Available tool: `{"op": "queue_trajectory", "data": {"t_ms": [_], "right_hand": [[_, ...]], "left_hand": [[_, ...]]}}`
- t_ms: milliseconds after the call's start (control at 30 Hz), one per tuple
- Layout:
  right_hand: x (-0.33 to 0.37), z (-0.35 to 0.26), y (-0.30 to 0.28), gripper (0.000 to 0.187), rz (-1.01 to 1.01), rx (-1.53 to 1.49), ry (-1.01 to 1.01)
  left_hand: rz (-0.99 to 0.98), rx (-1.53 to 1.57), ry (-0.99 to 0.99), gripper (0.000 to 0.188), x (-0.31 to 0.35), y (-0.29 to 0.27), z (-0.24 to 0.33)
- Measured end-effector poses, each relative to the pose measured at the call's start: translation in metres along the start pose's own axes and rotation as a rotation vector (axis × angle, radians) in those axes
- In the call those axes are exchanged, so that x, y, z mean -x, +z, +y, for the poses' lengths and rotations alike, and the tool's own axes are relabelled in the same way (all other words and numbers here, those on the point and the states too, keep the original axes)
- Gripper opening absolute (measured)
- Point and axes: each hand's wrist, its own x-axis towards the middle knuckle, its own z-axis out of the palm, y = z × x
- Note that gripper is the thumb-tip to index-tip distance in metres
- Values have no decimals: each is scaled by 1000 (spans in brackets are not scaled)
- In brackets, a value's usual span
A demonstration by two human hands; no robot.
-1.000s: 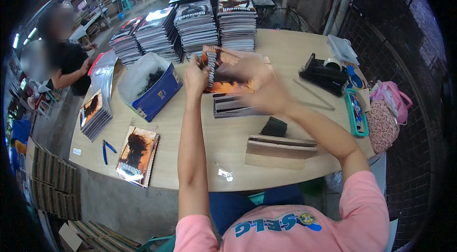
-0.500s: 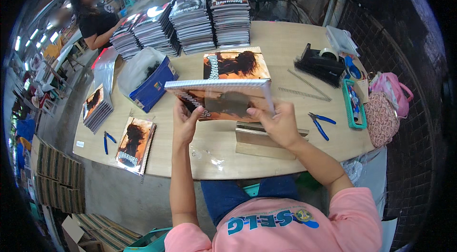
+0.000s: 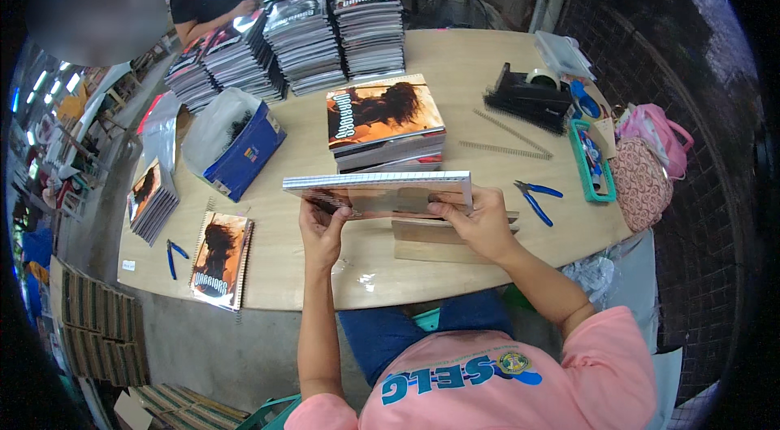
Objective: The person assembles booklets by placing covers on stacks of pages and inserting a spiral binder through pre-punched holes by hand, then uses a blue tool to crimp the ends of the binder.
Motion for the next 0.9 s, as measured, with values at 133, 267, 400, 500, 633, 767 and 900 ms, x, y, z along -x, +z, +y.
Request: {"op": "queue_trajectory", "data": {"t_ms": [133, 267, 400, 500, 633, 767, 900], "right_hand": [[12, -12, -18, 21, -6, 79, 129], [31, 9, -50, 37, -8, 371, 38], [73, 54, -63, 65, 135, 183, 187], [79, 50, -40, 76, 452, -310, 134], [49, 49, -14, 65, 431, -385, 282], [30, 52, -5, 50, 426, -362, 304], [-10, 103, -41, 35, 318, -93, 163]], "left_hand": [[-16, -41, -108, 48, 4, 10, -6], [-150, -109, -87, 38, 20, 27, -15], [-352, -584, 110, 50, 36, 46, -22], [-102, -465, 279, 45, 19, 81, 8], [94, -21, -207, 25, 8, 86, -7], [444, -221, 121, 21, 8, 95, -6], [358, -159, -73, 32, 13, 77, -3]]}}
